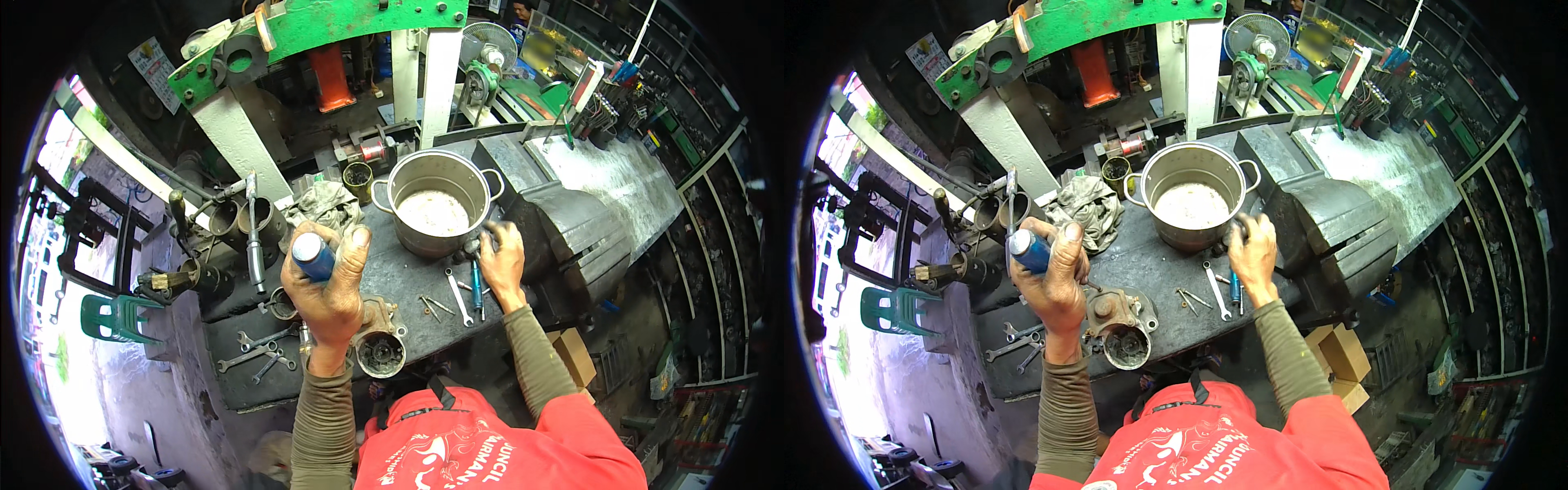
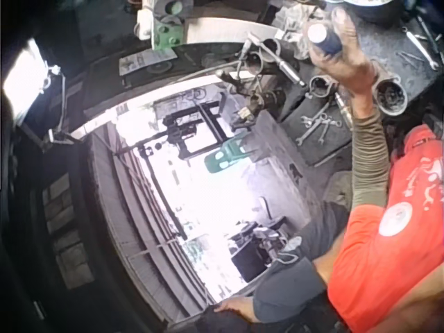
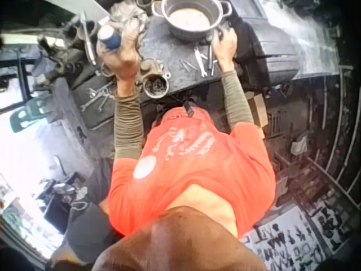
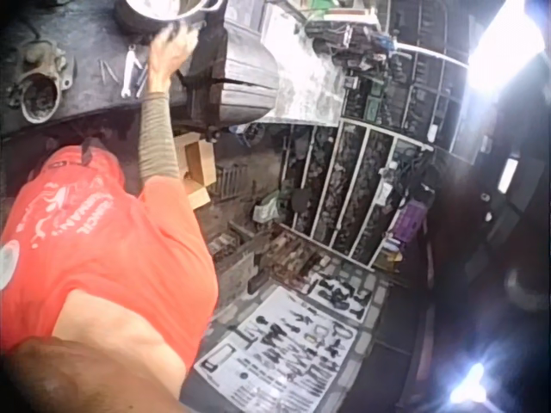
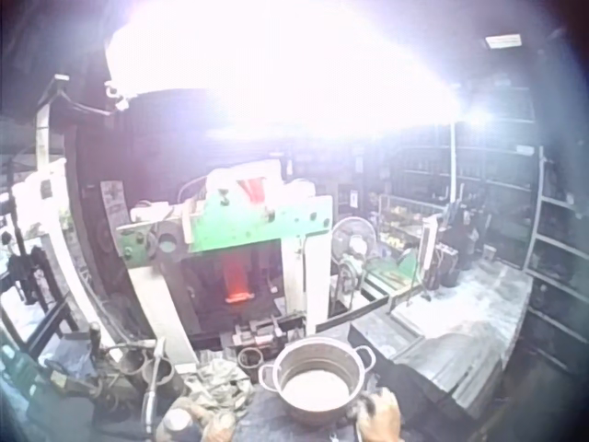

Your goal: The person disassembles a cylindrical mechanical component using a screwdriver and an impact wrench, then cleans the parts with a spray can and wipes them with a cloth. The person reassembles the component and places it on the workbench.

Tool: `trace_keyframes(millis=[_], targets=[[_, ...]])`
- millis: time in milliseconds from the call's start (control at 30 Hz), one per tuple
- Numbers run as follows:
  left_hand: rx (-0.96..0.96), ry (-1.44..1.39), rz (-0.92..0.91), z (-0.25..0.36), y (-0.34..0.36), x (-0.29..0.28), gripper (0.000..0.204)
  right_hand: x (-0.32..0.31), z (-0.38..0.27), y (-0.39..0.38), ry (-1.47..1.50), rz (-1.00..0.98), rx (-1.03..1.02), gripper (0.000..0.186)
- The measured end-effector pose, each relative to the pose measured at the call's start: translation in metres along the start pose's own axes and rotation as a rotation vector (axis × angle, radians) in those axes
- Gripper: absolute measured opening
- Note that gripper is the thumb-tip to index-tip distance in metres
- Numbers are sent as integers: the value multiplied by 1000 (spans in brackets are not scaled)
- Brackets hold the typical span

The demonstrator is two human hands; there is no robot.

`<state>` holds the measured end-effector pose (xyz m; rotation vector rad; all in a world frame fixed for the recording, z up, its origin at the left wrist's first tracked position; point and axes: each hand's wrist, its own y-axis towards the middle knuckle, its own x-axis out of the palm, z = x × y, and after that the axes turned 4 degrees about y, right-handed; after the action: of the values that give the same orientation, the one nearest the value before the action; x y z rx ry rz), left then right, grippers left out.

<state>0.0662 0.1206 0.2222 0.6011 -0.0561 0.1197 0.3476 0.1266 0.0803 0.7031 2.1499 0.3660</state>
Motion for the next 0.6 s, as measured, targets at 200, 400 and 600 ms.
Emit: trace_keyframes(millis=[200,400,600], targets=[[-158,-19,110,-26,-37,-6,18,-35,-227,19,1005,-190,-383,34],[-142,463,-84,-52,-89,-23,18,-21,-294,-10,1058,-181,-163,27],[-83,659,-164,-63,-105,-24,23,-26,-287,20,1042,-664,-218,33]])
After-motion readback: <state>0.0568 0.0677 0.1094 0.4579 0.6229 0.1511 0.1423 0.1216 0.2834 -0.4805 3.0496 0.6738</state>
